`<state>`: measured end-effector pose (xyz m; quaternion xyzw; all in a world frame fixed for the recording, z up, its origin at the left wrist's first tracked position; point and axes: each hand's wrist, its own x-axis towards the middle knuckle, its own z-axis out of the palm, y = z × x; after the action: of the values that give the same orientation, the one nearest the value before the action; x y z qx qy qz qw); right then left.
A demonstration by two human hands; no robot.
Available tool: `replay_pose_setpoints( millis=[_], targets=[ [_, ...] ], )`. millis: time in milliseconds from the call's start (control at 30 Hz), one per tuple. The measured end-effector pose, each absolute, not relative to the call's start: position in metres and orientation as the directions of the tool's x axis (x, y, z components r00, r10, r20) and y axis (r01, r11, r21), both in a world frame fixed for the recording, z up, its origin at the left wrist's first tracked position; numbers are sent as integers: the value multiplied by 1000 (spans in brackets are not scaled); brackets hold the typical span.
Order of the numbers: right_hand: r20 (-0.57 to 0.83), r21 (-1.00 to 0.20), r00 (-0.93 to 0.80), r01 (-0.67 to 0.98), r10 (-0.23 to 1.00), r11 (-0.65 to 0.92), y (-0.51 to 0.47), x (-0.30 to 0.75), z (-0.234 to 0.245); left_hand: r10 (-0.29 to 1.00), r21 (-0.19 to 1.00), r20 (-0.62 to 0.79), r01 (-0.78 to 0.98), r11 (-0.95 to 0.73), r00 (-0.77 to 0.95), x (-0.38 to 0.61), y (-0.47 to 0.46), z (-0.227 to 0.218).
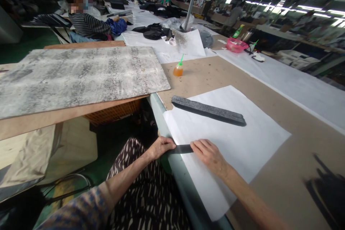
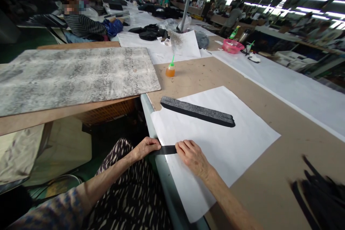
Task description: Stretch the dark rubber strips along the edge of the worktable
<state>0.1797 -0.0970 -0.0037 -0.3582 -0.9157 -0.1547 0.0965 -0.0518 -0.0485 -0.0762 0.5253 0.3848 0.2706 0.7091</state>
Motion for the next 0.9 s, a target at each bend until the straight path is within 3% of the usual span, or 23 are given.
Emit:
replay_pose_setpoints(
  millis=[267, 567, 733, 900],
  targets=[
    [186, 300, -815, 580, 549, 758, -89, 150, -1, 797, 948, -316, 129, 292, 514, -83, -50, -75],
    [202, 288, -757, 653, 622, 701, -102, 161, 3, 781, 937, -343, 252, 243, 522, -96, -58, -35],
    [269, 166, -629, 776, 729, 608, -109, 161, -1, 801, 938, -316, 294, 184, 509, -105, -62, -19],
    [406, -173, -339, 883, 849, 436, -106, 154, 7, 804, 949, -273, 285, 135, 528, -103, -64, -9]
  ],
)
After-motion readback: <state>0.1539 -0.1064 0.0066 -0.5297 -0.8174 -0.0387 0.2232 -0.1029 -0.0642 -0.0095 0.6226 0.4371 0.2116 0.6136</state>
